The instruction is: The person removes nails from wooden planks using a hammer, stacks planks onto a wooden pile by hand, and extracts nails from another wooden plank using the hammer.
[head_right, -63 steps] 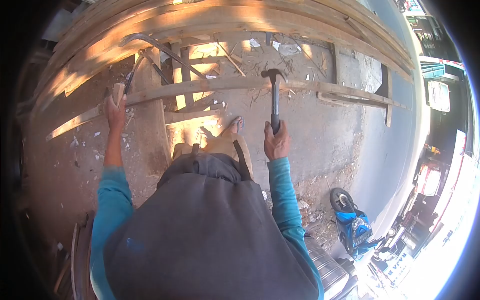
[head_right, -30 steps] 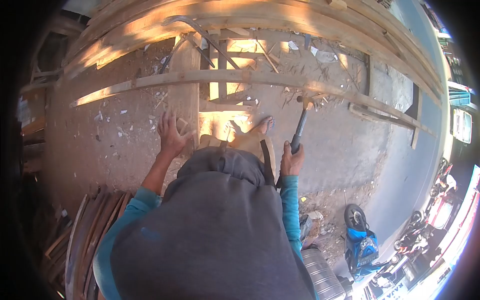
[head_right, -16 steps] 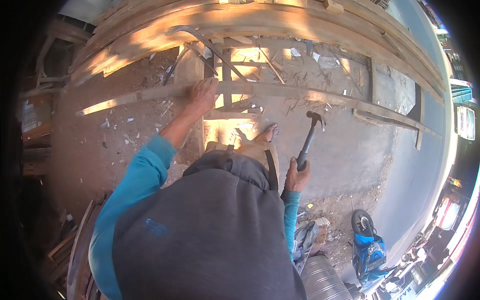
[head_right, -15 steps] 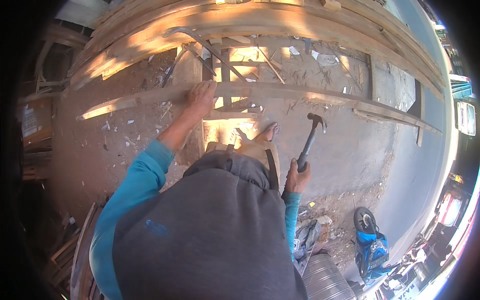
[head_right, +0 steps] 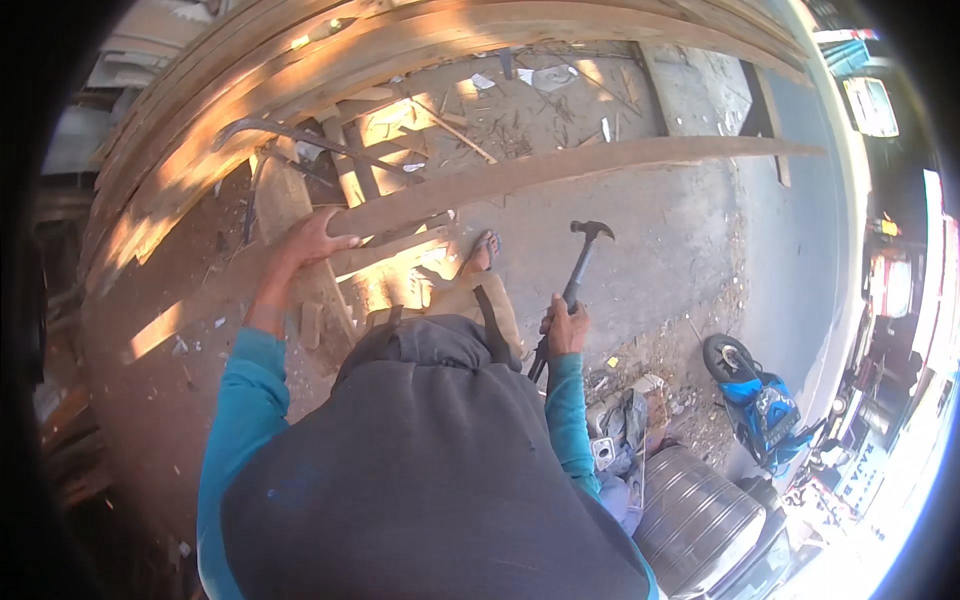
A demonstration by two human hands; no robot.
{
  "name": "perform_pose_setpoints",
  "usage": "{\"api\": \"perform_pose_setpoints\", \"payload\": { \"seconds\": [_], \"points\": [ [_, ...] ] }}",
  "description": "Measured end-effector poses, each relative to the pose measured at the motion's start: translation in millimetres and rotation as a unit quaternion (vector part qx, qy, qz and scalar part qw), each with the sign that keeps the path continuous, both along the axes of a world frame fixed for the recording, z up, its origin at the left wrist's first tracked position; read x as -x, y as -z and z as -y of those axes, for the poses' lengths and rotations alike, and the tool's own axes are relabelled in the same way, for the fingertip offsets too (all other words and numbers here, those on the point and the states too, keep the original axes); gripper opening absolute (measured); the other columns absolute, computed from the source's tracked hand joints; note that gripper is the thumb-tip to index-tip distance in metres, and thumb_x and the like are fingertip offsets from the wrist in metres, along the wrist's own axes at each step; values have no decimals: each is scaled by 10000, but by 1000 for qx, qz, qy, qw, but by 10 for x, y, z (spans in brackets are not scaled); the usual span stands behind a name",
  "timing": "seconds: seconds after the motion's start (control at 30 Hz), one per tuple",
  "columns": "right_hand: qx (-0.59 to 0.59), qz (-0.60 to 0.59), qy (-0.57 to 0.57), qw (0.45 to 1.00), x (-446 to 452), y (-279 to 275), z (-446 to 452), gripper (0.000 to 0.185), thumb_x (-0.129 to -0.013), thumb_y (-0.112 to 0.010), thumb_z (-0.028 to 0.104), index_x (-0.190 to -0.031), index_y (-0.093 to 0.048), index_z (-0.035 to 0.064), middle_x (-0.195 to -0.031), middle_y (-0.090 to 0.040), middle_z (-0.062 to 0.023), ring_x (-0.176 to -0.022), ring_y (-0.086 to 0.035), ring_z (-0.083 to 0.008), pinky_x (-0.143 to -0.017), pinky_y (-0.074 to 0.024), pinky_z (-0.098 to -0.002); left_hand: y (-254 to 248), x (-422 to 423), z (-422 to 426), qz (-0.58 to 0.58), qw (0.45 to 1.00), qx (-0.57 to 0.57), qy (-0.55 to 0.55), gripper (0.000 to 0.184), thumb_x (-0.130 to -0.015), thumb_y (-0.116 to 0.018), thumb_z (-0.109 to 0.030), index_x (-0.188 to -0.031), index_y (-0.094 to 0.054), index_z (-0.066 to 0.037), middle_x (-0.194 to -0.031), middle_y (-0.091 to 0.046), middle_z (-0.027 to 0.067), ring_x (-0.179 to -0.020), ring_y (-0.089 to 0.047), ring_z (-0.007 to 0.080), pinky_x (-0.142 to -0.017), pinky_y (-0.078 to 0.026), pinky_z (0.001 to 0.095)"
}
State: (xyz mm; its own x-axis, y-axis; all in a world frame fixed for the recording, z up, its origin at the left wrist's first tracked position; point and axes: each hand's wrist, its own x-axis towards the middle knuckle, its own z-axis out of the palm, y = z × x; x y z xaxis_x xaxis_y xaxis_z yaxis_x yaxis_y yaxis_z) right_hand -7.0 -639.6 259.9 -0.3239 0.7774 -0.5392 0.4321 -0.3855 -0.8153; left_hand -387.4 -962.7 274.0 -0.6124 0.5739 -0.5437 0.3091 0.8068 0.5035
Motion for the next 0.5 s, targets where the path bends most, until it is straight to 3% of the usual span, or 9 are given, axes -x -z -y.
{"api": "perform_pose_setpoints", "payload": {
  "seconds": [0.07, 0.17, 0.37, 0.5],
  "points": [
    [68, -13, 17, 997, 115, -94, -5, 274, -913, -671, 268, -904, -529, 33, -686, -529, -22, -514, -513, -114, -457, -441, -285, -154, -26, -110, 23, 999, -3, 24, 1004, -619, -872, -531, -1400, -495, -25, -1307, -606, 253, -1246, -566, 386, -1048, -448, 465],
    [121, -36, 41, 991, 249, -168, 73, 258, -906, -661, 245, -928, -517, 32, -700, -526, -28, -510, -509, -123, -464, -444, -294, -120, -158, -133, -58, 998, 3, -9, 857, -646, -877, -456, -1314, -538, -39, -1267, -622, 237, -1211, -577, 397, -1021, -459, 474],
    [184, -43, 70, 980, 323, -86, 17, 249, -914, -664, 248, -908, -530, 38, -715, -538, -40, -533, -523, -130, -475, -473, -296, -81, -223, -123, -117, 993, -15, 16, 780, -704, -832, -469, -1296, -549, -47, -1215, -641, 226, -1130, -610, 405, -942, -491, 485],
    [170, -49, 64, 982, 397, 26, -292, 236, -909, -660, 238, -901, -525, 44, -705, -535, -40, -526, -520, -129, -469, -471, -295, -160, -184, -193, -56, 998, -23, -9, 742, -722, -815, -478, -1278, -561, -57, -1192, -647, 226, -1116, -609, 410, -924, -496, 483]
  ]
}}
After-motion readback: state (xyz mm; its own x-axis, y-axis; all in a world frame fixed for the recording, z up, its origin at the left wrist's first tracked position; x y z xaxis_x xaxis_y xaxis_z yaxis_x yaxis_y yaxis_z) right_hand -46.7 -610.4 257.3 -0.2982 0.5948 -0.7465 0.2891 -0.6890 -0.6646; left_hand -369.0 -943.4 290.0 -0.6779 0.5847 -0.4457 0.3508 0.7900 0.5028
